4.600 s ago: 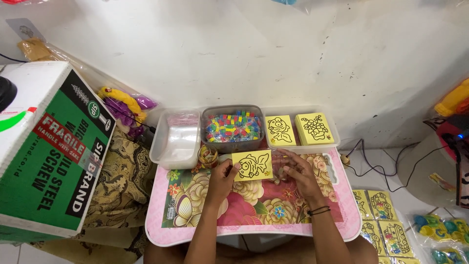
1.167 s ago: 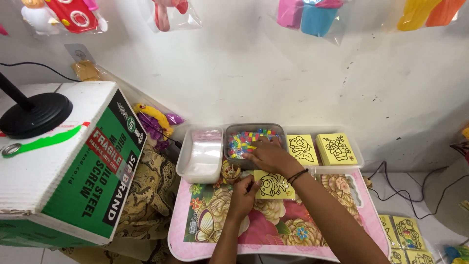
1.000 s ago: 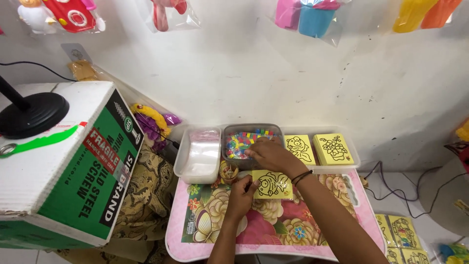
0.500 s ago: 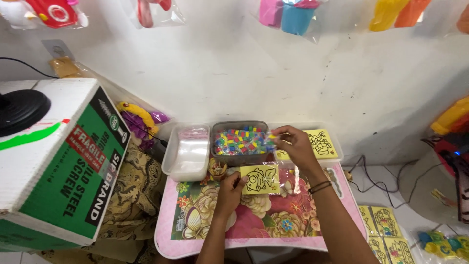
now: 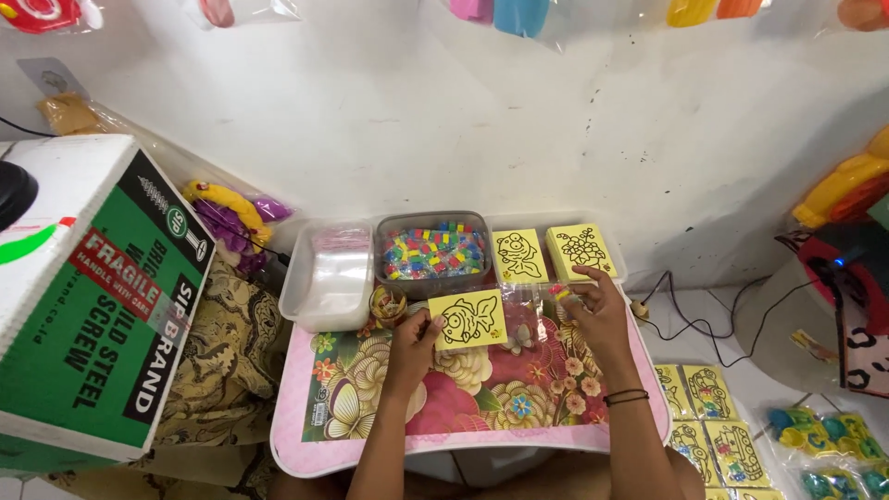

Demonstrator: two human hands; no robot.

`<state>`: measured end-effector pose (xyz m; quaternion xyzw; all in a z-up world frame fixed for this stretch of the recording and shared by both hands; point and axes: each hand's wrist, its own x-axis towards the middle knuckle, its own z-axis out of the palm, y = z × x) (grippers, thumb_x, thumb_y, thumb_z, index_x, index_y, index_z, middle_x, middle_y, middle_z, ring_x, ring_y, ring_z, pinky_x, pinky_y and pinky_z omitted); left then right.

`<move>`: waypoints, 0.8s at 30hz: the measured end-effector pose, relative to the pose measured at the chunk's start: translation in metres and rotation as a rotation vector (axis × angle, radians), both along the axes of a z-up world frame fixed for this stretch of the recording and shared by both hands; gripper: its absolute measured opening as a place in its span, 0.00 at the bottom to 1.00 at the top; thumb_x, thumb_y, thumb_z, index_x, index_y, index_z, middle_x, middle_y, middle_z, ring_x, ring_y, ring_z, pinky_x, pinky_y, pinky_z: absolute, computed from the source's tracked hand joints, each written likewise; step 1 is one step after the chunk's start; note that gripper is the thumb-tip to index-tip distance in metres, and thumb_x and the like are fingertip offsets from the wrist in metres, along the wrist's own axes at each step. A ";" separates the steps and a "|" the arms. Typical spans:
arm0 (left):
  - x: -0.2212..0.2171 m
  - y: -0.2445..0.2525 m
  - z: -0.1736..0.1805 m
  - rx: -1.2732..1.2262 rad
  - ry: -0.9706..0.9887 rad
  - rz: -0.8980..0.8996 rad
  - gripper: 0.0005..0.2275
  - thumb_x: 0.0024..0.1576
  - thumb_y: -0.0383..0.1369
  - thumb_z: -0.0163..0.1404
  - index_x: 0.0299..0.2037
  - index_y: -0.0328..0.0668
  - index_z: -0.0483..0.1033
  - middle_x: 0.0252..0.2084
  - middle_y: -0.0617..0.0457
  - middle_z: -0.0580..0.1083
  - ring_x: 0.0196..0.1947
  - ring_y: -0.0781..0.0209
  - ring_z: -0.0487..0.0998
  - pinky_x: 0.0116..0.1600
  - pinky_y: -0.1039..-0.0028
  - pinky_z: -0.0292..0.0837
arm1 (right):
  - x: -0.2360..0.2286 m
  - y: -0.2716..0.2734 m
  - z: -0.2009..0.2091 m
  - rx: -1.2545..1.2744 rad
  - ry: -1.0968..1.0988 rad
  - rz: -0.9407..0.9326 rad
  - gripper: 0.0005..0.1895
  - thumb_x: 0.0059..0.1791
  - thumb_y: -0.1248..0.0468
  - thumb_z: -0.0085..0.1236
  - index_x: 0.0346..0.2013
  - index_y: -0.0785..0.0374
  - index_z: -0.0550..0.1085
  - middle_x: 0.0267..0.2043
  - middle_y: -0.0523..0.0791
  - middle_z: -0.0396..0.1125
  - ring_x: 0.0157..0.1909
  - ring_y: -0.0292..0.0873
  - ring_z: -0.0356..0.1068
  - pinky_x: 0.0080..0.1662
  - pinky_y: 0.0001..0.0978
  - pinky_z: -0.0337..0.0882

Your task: The person puts a coloring card and a set of crayons into a plastic bag and then seals the bag with tape.

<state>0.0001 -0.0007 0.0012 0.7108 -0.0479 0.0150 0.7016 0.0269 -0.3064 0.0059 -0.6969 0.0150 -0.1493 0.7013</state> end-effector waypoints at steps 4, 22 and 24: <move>0.009 0.002 -0.020 -0.008 0.007 -0.001 0.14 0.67 0.35 0.47 0.28 0.39 0.72 0.22 0.55 0.67 0.25 0.65 0.62 0.37 0.74 0.61 | -0.013 0.005 0.002 -0.120 0.060 0.013 0.34 0.42 0.74 0.64 0.62 0.58 0.69 0.40 0.50 0.75 0.37 0.37 0.70 0.37 0.22 0.71; 0.008 0.002 -0.019 -0.008 -0.016 0.000 0.15 0.68 0.37 0.45 0.30 0.38 0.74 0.23 0.52 0.69 0.26 0.65 0.64 0.39 0.72 0.64 | -0.028 0.025 -0.030 -0.742 0.054 -0.223 0.18 0.42 0.64 0.67 0.46 0.47 0.79 0.39 0.43 0.78 0.46 0.52 0.77 0.49 0.44 0.76; 0.006 0.001 -0.017 0.009 -0.008 0.010 0.14 0.68 0.35 0.45 0.30 0.39 0.75 0.23 0.53 0.69 0.27 0.65 0.64 0.40 0.72 0.64 | -0.027 0.027 -0.031 -0.696 0.015 -0.199 0.15 0.45 0.67 0.65 0.46 0.49 0.79 0.40 0.44 0.77 0.46 0.53 0.77 0.49 0.42 0.76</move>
